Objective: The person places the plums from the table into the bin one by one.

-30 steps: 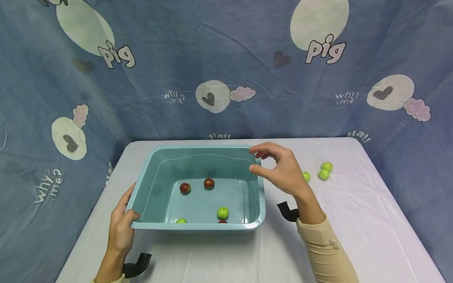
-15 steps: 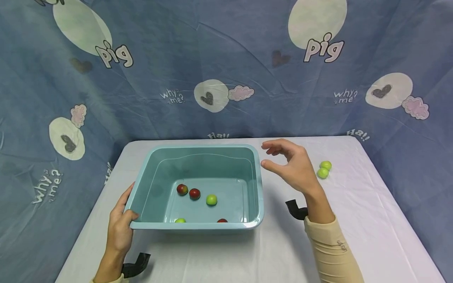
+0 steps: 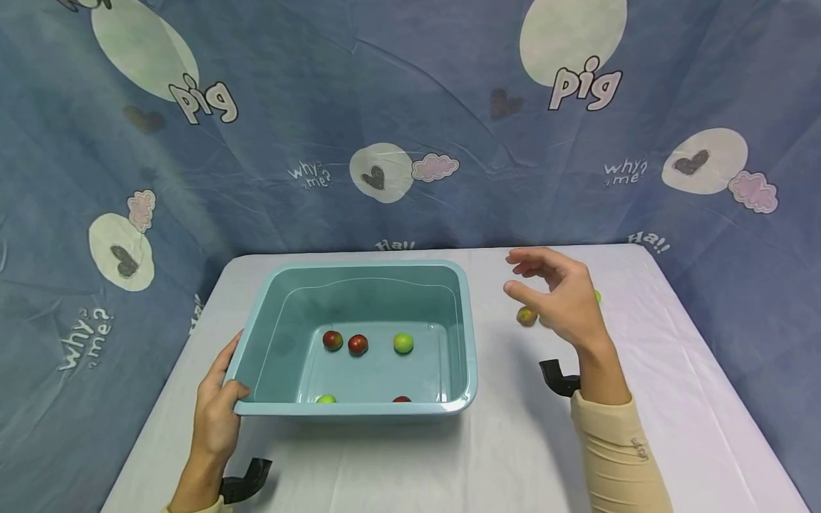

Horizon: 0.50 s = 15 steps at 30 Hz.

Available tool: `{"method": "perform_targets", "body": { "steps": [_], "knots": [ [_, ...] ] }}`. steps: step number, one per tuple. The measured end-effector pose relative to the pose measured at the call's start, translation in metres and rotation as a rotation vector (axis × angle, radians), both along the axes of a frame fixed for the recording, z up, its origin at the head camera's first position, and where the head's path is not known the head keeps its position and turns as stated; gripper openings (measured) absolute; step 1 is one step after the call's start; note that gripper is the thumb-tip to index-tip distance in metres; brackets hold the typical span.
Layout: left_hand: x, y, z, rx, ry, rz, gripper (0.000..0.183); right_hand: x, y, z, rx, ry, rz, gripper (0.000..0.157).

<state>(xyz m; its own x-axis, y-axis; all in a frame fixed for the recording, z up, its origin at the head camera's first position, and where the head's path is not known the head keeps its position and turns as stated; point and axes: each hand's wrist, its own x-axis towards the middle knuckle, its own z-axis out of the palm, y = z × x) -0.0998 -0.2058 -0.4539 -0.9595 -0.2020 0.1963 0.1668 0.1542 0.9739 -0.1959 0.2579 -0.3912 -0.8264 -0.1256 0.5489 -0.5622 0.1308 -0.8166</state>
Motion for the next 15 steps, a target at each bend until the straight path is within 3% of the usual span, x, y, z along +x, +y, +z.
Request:
{"method": "perform_targets", "body": {
  "steps": [8, 15],
  "knots": [
    [0.000, 0.000, 0.000, -0.004, 0.001, -0.002, 0.085, 0.000, 0.016, -0.003, 0.028, -0.025, -0.086, 0.042],
    [0.000, 0.000, 0.001, -0.010, -0.008, -0.004, 0.086, 0.001, 0.030, -0.008, -0.013, -0.066, -0.123, 0.041]
  ]
}}
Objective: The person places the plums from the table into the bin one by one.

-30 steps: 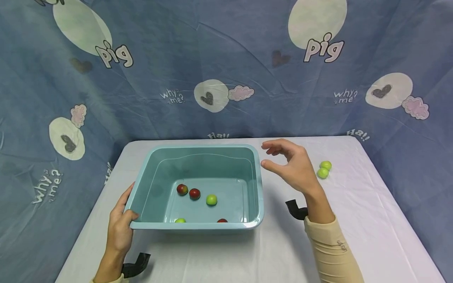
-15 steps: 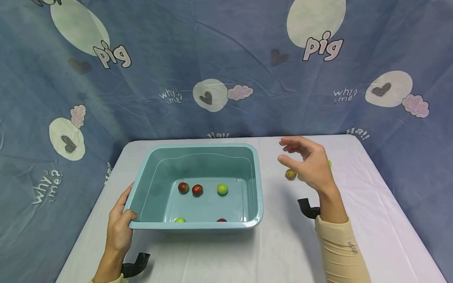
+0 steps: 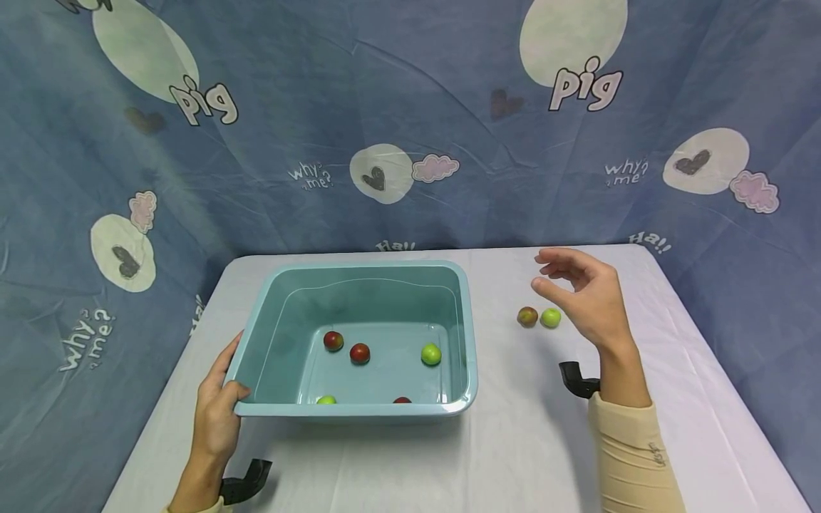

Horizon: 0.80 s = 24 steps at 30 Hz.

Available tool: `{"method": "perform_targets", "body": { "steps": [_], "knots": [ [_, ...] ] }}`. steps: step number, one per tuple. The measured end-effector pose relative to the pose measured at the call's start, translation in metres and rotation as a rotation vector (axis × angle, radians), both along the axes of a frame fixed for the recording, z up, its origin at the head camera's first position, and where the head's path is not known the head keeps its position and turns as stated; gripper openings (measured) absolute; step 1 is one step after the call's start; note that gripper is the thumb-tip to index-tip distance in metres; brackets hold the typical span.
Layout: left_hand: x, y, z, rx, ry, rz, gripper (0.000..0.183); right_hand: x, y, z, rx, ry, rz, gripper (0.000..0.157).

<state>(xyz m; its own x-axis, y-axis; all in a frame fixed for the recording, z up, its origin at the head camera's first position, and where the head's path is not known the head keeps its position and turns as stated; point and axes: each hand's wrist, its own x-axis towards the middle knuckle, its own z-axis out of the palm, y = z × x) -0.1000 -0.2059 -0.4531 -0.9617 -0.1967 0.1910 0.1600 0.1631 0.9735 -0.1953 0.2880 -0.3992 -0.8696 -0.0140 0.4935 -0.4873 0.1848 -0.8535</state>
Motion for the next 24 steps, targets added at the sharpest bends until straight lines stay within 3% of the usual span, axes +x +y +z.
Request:
{"method": "perform_targets", "body": {
  "steps": [11, 24],
  "knots": [
    [0.000, 0.000, 0.000, 0.001, 0.000, 0.004, 0.086, 0.001, 0.017, -0.007, 0.002, -0.036, -0.086, 0.039],
    [0.000, 0.001, 0.000, -0.004, -0.005, 0.011, 0.087, 0.000, 0.037, -0.019, -0.157, -0.073, -0.128, 0.040]
  ]
}}
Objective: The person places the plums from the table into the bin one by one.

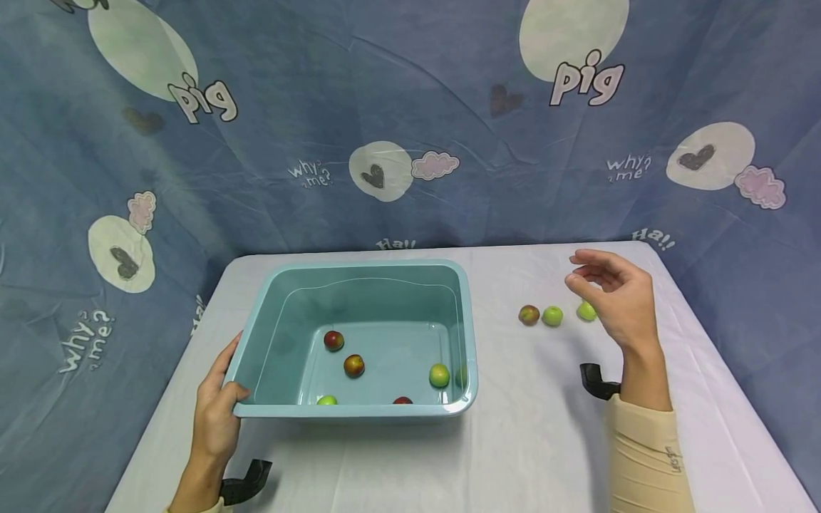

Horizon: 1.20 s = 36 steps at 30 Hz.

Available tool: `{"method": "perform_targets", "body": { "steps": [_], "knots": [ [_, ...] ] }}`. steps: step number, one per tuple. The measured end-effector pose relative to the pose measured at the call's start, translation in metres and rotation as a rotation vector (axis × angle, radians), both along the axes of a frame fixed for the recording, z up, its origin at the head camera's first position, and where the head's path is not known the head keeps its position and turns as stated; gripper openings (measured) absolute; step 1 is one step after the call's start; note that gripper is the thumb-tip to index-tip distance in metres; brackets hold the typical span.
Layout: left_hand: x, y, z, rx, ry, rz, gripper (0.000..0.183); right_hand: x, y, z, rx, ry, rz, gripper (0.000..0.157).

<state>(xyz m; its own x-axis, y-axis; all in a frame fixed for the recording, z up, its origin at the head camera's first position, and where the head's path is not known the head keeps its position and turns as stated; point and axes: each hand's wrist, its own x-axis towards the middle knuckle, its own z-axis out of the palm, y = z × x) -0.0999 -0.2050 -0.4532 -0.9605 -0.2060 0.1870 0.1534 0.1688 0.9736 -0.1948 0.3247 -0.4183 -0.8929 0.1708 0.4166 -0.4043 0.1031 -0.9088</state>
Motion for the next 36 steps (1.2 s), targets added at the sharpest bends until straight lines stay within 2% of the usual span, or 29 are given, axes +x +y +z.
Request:
{"method": "perform_targets", "body": {
  "steps": [7, 14, 26, 36],
  "knots": [
    [0.000, -0.001, -0.001, 0.000, 0.010, -0.007, 0.087, 0.002, 0.013, -0.007, -0.061, -0.022, -0.079, 0.041],
    [0.000, -0.001, 0.000, 0.001, 0.005, -0.007, 0.087, 0.001, 0.023, -0.015, -0.098, -0.085, -0.141, 0.040],
    [0.000, -0.001, 0.001, 0.002, -0.003, -0.002, 0.087, -0.008, 0.033, -0.032, -0.194, -0.173, -0.177, 0.039],
    [-0.001, -0.001, 0.000, 0.002, 0.010, -0.010, 0.087, -0.015, 0.041, -0.050, -0.228, -0.287, -0.253, 0.040]
  ]
}}
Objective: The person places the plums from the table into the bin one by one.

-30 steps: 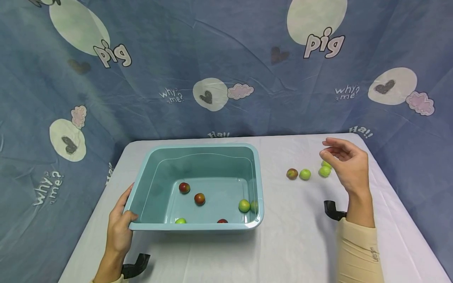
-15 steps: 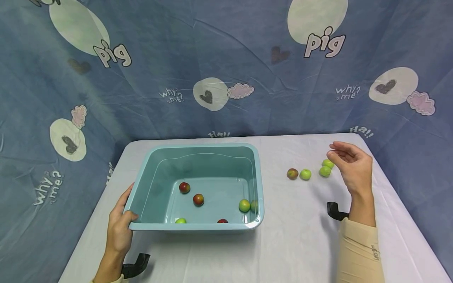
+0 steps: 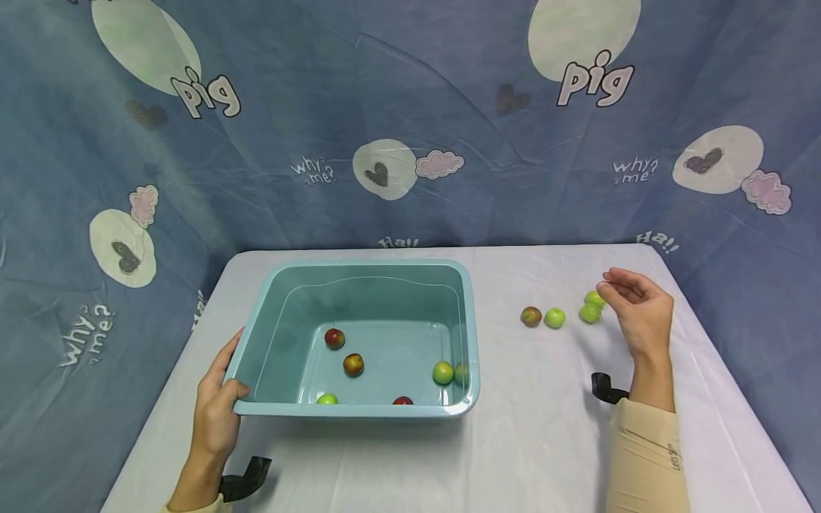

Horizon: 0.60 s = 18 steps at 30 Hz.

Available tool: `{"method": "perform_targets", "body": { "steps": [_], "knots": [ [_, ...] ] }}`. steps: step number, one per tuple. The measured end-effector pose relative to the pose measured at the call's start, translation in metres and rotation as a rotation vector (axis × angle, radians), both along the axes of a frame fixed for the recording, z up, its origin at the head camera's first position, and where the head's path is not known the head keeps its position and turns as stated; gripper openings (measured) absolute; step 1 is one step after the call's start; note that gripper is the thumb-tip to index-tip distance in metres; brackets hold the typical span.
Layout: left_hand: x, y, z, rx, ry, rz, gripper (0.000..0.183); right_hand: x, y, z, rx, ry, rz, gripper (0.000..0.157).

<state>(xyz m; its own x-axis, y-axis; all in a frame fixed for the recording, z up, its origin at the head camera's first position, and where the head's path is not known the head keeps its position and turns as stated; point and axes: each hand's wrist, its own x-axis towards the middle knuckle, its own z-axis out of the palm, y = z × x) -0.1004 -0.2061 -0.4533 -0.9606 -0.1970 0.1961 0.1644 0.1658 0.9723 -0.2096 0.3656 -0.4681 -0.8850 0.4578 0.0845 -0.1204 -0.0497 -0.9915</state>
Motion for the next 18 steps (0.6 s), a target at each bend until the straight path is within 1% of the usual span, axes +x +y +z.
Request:
{"method": "perform_targets", "body": {
  "steps": [7, 13, 18],
  "knots": [
    [0.000, 0.000, 0.001, -0.023, -0.001, 0.009, 0.087, -0.003, 0.002, -0.016, -0.077, 0.005, 0.014, 0.031],
    [-0.001, 0.000, 0.001, -0.011, 0.008, 0.005, 0.087, -0.005, 0.005, -0.026, -0.062, -0.038, -0.002, 0.030],
    [-0.001, 0.001, -0.001, -0.010, 0.003, 0.006, 0.087, -0.005, 0.006, -0.034, -0.064, -0.054, -0.033, 0.027]
  ]
}}
